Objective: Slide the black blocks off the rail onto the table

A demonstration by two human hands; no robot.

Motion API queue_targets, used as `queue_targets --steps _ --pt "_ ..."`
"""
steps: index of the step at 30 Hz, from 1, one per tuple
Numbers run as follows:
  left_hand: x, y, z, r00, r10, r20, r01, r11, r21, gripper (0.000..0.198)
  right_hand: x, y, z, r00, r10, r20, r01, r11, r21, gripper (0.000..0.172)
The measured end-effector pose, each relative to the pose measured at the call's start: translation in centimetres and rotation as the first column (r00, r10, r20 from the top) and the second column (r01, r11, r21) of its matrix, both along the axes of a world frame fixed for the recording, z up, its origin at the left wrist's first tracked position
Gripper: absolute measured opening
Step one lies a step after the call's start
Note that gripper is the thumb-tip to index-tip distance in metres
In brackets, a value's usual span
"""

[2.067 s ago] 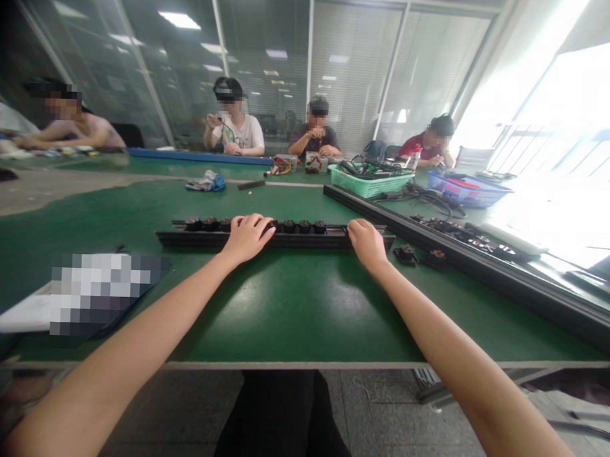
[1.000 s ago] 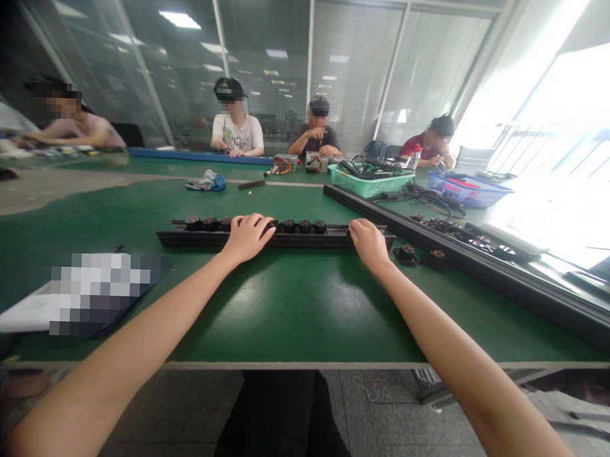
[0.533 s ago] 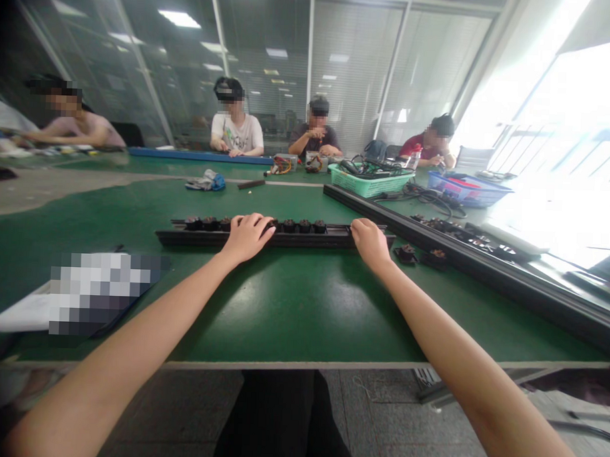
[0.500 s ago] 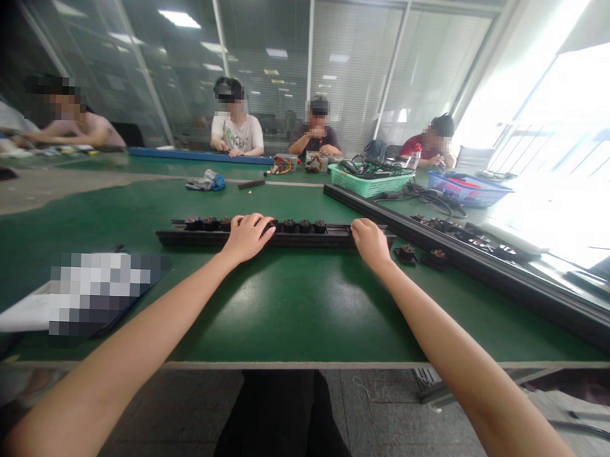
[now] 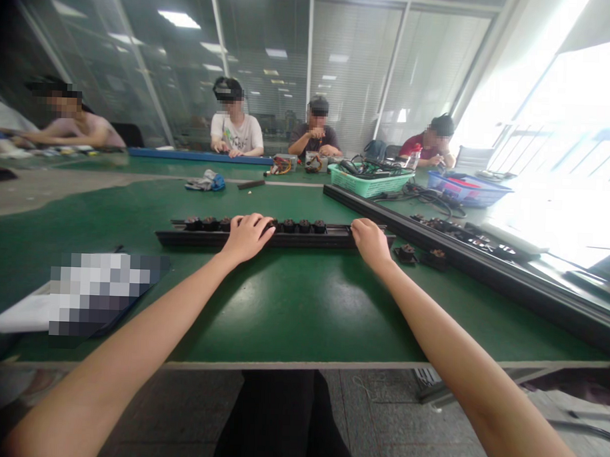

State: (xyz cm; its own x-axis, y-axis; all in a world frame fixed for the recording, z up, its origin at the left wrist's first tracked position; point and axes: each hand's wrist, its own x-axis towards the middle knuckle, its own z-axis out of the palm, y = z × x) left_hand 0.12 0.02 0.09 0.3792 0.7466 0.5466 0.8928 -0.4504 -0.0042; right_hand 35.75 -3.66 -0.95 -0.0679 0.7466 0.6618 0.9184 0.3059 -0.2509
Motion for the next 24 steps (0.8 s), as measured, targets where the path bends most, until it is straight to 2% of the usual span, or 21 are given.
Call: queue_targets --steps 24 --pt "0.06 -0.08 -0.01 1.0 0.008 -0.015 -0.008 1.0 0.004 0.045 -0.15 -0.21 0.11 0.998 -0.059 0.025 0.06 0.998 -0.027 0.024"
